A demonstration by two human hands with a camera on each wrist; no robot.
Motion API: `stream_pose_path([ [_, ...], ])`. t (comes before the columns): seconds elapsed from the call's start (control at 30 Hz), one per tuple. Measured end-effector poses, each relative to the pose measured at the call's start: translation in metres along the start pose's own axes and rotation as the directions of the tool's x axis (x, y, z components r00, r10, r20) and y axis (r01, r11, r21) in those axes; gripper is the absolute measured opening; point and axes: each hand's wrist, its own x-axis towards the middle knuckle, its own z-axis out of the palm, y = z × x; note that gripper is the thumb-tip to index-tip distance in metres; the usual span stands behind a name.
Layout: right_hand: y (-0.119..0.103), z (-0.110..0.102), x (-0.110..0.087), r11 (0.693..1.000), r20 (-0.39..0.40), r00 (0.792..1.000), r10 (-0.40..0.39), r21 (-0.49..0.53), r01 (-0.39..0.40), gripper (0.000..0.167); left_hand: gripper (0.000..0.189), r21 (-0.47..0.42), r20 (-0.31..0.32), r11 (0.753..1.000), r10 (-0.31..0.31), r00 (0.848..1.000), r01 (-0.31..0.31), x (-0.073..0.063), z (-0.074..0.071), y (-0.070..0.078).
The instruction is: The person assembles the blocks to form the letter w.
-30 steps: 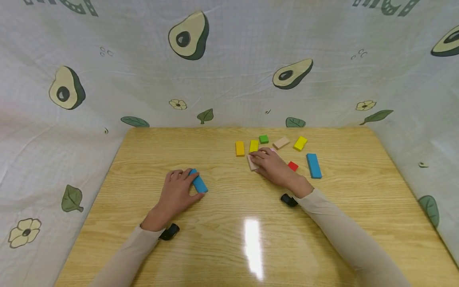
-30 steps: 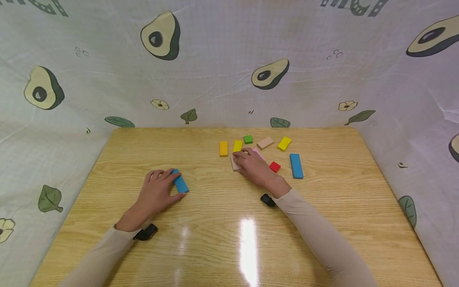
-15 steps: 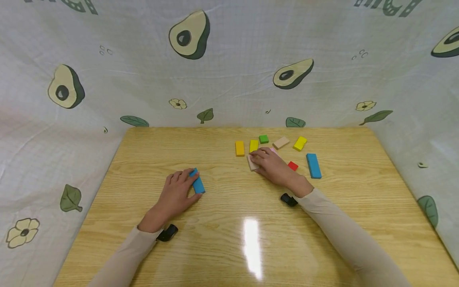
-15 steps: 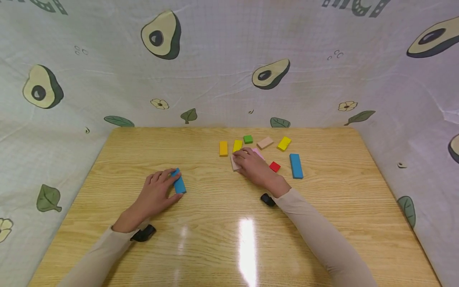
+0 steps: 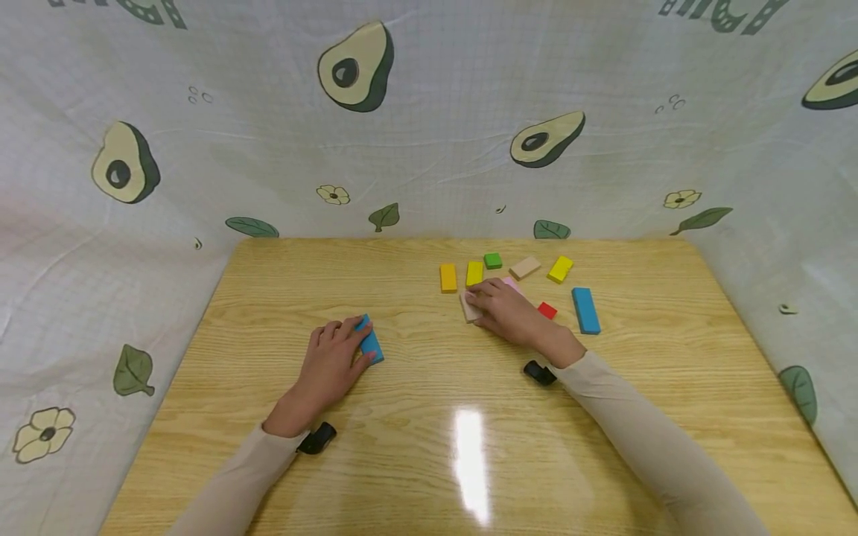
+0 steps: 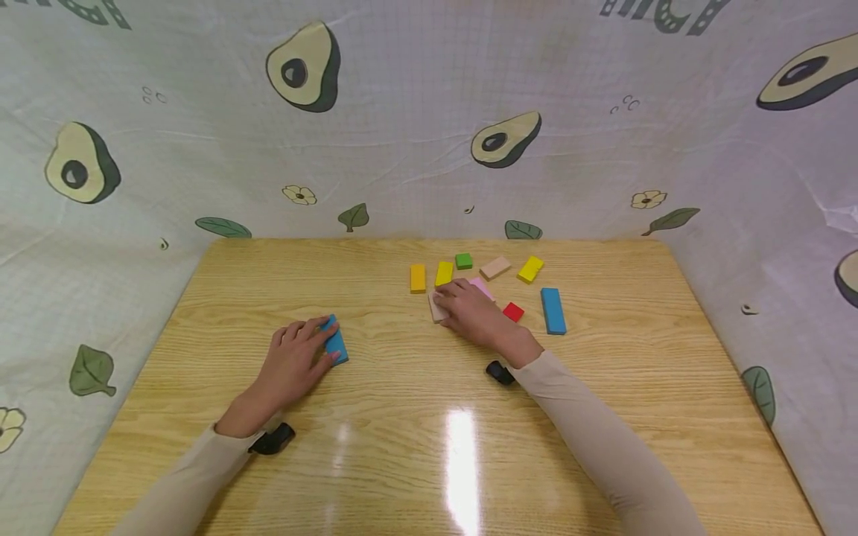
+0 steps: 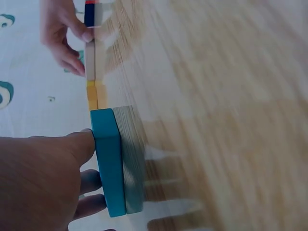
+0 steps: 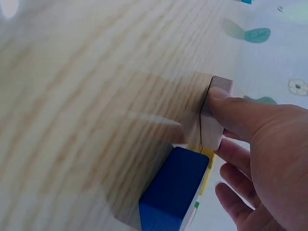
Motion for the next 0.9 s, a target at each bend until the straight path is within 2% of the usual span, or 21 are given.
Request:
stream_pose_path([
  [0.17,-0.003,0.003,0.004,0.999,-0.033,0.999,-0.018,0.035,0.019,0.049,0.056,0.019,-0.012,1.0,-0.005,1.0,0.005,0.0,0.0,0.001],
  [0.37,-0.016,0.004,0.018,0.999,-0.043,0.999,-0.02,0.047,0.022,0.052,0.055,0.001,-0.033,1.0,-0.022,0.999,0.023,-0.001,-0.001,0.003],
  [0.77,-0.053,0.015,0.073,0.995,-0.034,0.998,-0.053,0.08,0.055,0.052,0.053,0.022,-0.04,0.998,-0.055,0.998,0.056,-0.001,-0.001,0.007],
  [0.9,-0.064,0.021,0.092,0.995,-0.01,0.999,-0.039,0.092,0.04,0.052,0.053,0.045,-0.031,0.997,-0.063,0.997,0.065,0.0,0.0,0.009],
])
